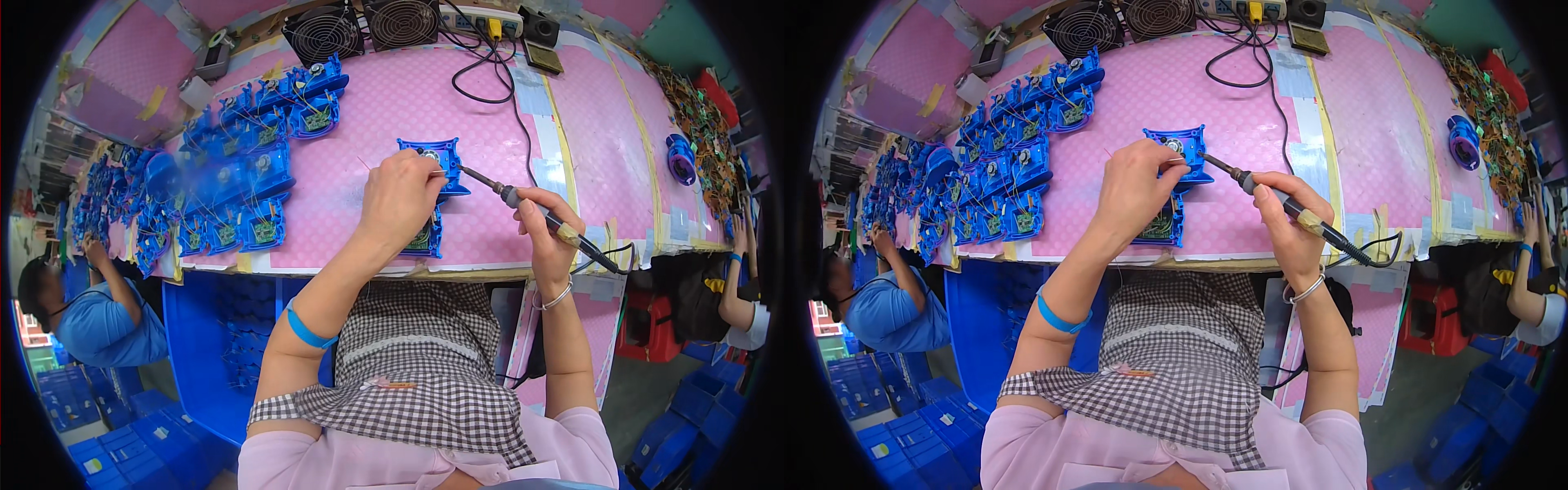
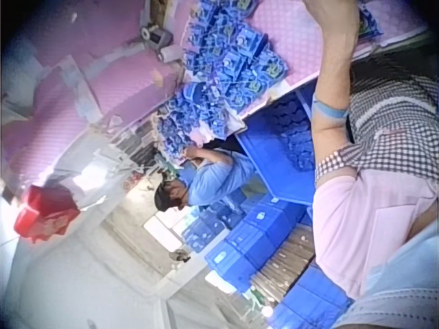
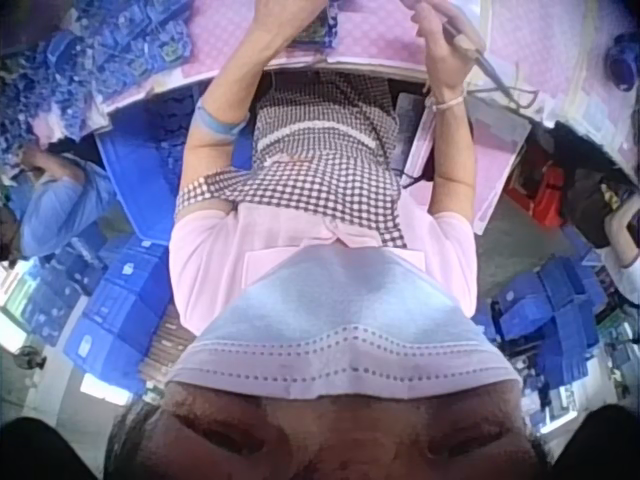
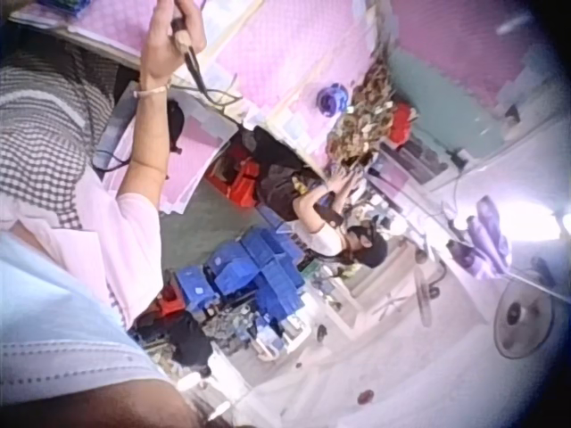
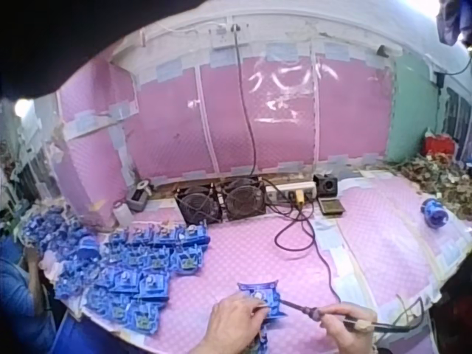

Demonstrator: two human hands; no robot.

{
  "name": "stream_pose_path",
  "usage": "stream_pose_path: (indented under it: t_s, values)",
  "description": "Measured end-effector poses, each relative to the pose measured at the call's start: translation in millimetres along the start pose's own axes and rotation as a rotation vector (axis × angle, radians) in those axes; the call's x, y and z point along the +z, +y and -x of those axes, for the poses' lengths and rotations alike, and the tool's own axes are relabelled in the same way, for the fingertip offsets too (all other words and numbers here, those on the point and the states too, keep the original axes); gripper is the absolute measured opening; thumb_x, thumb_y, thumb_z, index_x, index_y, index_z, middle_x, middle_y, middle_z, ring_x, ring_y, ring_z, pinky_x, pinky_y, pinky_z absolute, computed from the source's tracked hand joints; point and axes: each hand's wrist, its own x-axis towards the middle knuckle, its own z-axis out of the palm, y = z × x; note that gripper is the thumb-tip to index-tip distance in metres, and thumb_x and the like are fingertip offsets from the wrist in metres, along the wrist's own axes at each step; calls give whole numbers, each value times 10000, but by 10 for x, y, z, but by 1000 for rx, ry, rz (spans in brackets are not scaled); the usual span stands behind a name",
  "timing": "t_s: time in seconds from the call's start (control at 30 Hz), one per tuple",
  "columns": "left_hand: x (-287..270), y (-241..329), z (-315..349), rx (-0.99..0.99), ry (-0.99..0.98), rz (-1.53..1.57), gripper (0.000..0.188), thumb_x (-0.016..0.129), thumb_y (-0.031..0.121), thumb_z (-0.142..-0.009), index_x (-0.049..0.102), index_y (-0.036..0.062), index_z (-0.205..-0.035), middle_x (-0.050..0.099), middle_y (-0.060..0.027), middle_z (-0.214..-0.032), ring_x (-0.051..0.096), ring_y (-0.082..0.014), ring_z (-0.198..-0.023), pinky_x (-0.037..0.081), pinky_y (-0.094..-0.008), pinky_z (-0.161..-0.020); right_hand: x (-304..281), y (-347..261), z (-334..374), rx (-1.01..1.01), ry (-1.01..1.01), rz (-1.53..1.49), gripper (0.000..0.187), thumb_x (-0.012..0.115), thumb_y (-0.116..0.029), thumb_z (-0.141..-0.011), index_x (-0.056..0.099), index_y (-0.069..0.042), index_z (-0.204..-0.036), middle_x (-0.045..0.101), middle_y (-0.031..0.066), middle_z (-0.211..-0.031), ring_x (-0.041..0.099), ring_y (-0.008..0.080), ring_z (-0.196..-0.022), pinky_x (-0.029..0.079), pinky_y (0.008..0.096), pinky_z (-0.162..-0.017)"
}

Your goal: The person solders wires onto components inside plastic housings using a soldering iron, picking parts from a bin and placing the assembled pieces on the workstation.

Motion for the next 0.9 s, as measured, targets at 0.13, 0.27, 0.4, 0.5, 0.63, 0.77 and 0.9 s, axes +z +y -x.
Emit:
stream_pose_path:
  t_s: [0.13,0.27,0.4,0.5,0.63,0.77,0.9]
  values:
    - [-55,-28,-7,-133,124,168,170,717,161,-768,679,9,-834,684,-140,-781,673,-272,-724,509,-359,-649,6,-39,26,3,43,-1,171,601,-79,-881,646,50,-984,647,88,-776,562,93,-620,437,211,-535]
    - [16,-24,-22,-183,76,155,143,696,127,-769,656,11,-843,679,-151,-753,667,-305,-693,511,-391,-647,92,-53,-2,-18,69,-49,173,599,-81,-882,644,52,-983,645,92,-772,560,94,-618,436,213,-536]
    - [-11,-74,94,-167,134,192,132,683,111,-757,680,7,-839,680,-142,-749,665,-287,-675,513,-377,-637,135,-20,-19,-46,17,-44,161,601,-58,-872,647,49,-982,647,88,-779,569,95,-628,440,206,-541]
    - [-25,-120,137,-154,152,201,128,674,100,-753,698,5,-836,679,-142,-760,662,-281,-672,514,-371,-634,169,6,-30,-71,-52,13,151,607,-45,-863,651,46,-975,649,86,-783,573,90,-633,441,198,-541]
    - [2,-132,128,-150,142,191,128,671,97,-755,707,5,-837,675,-149,-770,658,-280,-668,514,-371,-632,228,50,-36,-66,-81,40,123,656,-21,-814,685,24,-925,688,97,-844,619,109,-706,484,229,-635]
    - [-18,-113,123,-168,123,194,126,669,95,-757,707,5,-837,674,-149,-767,658,-281,-673,514,-372,-632,244,75,-38,-29,-70,36,120,658,-19,-810,688,22,-919,691,100,-849,624,117,-707,487,234,-639]
    - [-25,-109,129,-133,138,188,126,669,97,-760,708,5,-836,671,-152,-762,655,-286,-672,512,-377,-632,252,72,-35,0,-69,40,123,658,-18,-808,687,24,-921,693,101,-854,633,126,-722,491,235,-649]
